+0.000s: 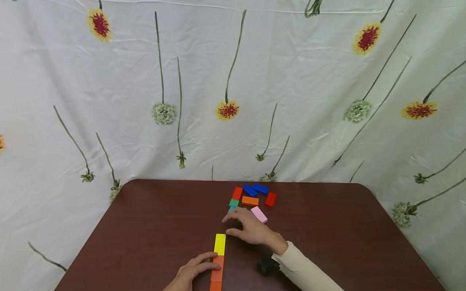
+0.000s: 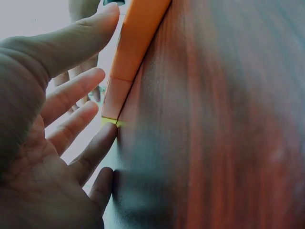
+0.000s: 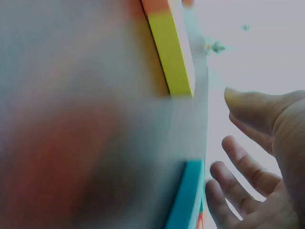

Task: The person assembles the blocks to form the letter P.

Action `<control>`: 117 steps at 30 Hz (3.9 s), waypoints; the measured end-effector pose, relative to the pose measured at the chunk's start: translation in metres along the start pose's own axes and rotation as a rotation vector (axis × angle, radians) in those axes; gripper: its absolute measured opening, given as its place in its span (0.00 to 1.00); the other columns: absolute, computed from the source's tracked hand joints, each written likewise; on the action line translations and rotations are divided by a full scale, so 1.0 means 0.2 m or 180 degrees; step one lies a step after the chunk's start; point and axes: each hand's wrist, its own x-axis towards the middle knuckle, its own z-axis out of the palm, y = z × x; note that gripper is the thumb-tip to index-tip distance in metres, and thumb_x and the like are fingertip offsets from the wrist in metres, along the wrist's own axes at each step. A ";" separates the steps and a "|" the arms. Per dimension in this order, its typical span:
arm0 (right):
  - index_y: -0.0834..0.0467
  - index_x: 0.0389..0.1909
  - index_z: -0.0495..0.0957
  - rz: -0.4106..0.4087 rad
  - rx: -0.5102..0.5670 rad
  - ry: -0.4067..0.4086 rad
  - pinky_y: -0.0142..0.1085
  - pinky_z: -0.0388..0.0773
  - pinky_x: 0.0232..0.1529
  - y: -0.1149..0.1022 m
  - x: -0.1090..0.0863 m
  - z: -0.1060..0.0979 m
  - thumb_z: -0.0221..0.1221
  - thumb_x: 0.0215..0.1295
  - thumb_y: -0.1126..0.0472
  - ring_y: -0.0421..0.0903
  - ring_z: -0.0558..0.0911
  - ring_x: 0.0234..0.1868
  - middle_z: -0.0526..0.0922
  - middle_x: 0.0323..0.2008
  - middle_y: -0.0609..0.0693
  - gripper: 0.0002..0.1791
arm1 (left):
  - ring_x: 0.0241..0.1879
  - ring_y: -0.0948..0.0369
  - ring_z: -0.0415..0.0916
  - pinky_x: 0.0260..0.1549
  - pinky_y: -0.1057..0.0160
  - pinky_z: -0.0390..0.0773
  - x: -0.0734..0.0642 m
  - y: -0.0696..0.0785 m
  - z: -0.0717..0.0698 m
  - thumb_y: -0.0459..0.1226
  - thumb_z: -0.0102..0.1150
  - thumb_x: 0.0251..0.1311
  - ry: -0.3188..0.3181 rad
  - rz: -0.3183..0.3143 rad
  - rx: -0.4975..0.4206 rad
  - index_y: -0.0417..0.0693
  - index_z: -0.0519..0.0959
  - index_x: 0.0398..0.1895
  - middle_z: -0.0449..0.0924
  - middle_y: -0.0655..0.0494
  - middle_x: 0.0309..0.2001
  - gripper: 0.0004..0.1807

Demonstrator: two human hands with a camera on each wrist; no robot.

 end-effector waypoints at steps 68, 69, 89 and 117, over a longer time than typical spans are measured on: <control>0.51 0.64 0.78 0.0374 -0.0208 -0.0333 0.41 0.75 0.59 0.03 0.19 0.01 0.69 0.59 0.42 0.49 0.76 0.60 0.73 0.66 0.53 0.34 | 0.58 0.58 0.65 0.42 0.38 0.68 0.00 -0.02 0.03 0.49 0.68 0.60 -0.0113 -0.0481 0.0139 0.67 0.73 0.69 0.62 0.59 0.76 0.32; 0.51 0.64 0.78 0.0377 -0.0218 -0.0344 0.41 0.75 0.60 0.02 0.19 0.01 0.70 0.58 0.42 0.49 0.76 0.60 0.73 0.66 0.53 0.34 | 0.59 0.58 0.65 0.42 0.38 0.68 0.00 -0.02 0.03 0.50 0.68 0.60 -0.0109 -0.0454 0.0144 0.67 0.72 0.69 0.62 0.59 0.76 0.32; 0.50 0.65 0.76 0.0490 -0.0384 -0.0419 0.50 0.70 0.66 0.01 0.18 0.02 0.67 0.63 0.43 0.54 0.71 0.67 0.69 0.70 0.55 0.31 | 0.59 0.59 0.66 0.41 0.42 0.69 0.00 -0.02 0.03 0.51 0.67 0.60 -0.0122 -0.0335 0.0184 0.63 0.72 0.70 0.63 0.52 0.75 0.33; 0.51 0.67 0.74 0.0447 -0.0280 -0.0509 0.54 0.68 0.67 0.02 0.16 0.00 0.65 0.66 0.46 0.56 0.71 0.68 0.66 0.72 0.57 0.31 | 0.60 0.59 0.65 0.42 0.41 0.69 0.00 0.00 0.03 0.51 0.68 0.59 -0.0005 -0.0297 0.0254 0.63 0.73 0.69 0.65 0.52 0.74 0.33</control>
